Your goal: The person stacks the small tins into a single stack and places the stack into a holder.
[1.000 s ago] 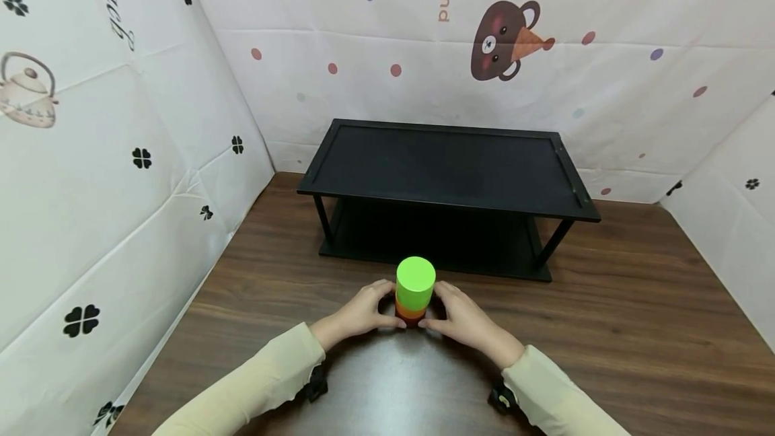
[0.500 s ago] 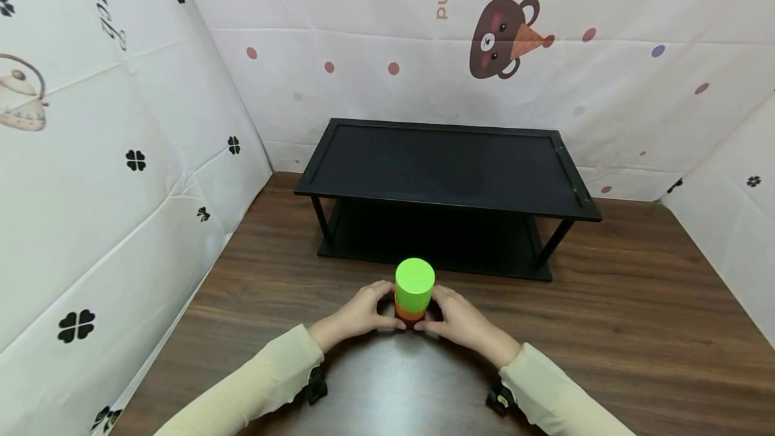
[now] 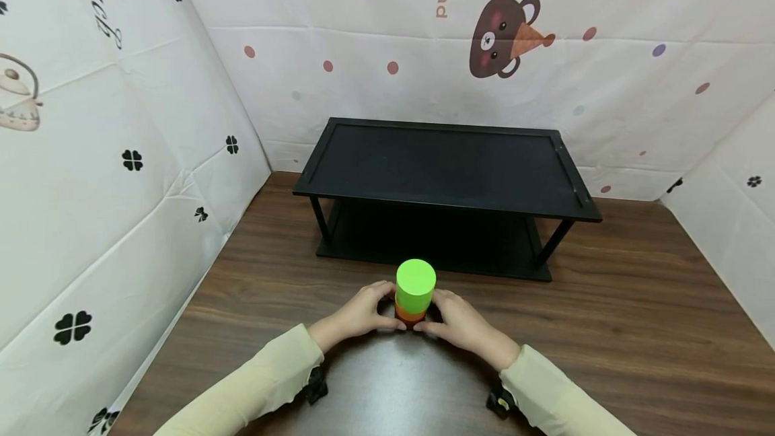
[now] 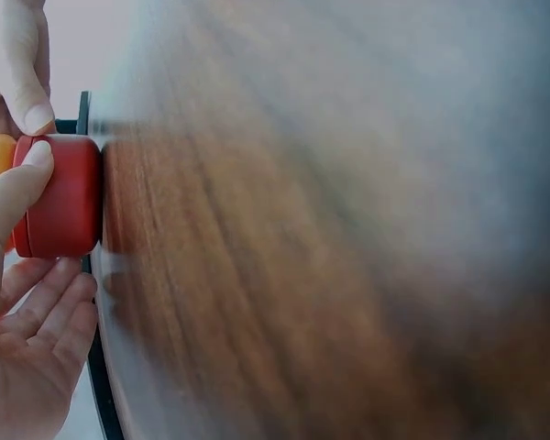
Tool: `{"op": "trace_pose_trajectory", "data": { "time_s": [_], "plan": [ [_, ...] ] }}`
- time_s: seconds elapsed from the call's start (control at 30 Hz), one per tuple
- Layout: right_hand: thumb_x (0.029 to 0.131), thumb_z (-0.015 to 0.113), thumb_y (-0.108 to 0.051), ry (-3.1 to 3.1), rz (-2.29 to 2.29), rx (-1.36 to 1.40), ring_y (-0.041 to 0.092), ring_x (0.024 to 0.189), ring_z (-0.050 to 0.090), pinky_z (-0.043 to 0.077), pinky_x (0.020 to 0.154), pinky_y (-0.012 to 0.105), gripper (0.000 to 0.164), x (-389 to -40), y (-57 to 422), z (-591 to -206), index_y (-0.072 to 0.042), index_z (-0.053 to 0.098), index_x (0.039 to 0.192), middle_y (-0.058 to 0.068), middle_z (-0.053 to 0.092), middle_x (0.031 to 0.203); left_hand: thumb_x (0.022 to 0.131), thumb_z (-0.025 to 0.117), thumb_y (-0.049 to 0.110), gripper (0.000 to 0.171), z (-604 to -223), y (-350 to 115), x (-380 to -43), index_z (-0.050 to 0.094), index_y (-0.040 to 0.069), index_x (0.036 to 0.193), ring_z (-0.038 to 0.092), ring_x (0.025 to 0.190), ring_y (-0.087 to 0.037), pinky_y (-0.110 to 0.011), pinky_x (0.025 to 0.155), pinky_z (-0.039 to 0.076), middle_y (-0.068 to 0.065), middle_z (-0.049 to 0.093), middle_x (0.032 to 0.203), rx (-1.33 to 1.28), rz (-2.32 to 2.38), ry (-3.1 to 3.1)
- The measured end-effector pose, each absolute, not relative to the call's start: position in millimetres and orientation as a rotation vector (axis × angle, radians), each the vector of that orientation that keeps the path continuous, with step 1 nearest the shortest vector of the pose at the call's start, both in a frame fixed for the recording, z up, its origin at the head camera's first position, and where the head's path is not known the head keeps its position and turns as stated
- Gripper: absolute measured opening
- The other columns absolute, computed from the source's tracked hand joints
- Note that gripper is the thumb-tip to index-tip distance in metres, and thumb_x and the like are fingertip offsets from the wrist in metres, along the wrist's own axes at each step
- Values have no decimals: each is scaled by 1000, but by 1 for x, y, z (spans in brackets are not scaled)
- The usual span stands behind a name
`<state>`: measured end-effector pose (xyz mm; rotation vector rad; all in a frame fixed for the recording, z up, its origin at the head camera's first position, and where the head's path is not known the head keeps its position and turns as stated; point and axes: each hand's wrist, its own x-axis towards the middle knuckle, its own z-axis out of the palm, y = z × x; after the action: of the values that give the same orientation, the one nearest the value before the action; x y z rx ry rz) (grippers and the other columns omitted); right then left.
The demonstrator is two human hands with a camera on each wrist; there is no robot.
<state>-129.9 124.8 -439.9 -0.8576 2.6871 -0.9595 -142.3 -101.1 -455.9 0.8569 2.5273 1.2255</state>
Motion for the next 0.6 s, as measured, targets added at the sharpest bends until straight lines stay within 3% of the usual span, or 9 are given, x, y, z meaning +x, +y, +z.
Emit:
{"op": "trace_pose_trajectory", "data": {
  "time_s": [0.6],
  "plan": [
    [83,74,-28,2697,-955,-873,26,111,60,50,91,45,44,-129,135,-440,-9,61,120,10,64,120,78,79,23,48,-451,-91,-144,60,8,119,59,108,-16,-32,95,48,-3,64,114,883,1175,2534]
  ]
}}
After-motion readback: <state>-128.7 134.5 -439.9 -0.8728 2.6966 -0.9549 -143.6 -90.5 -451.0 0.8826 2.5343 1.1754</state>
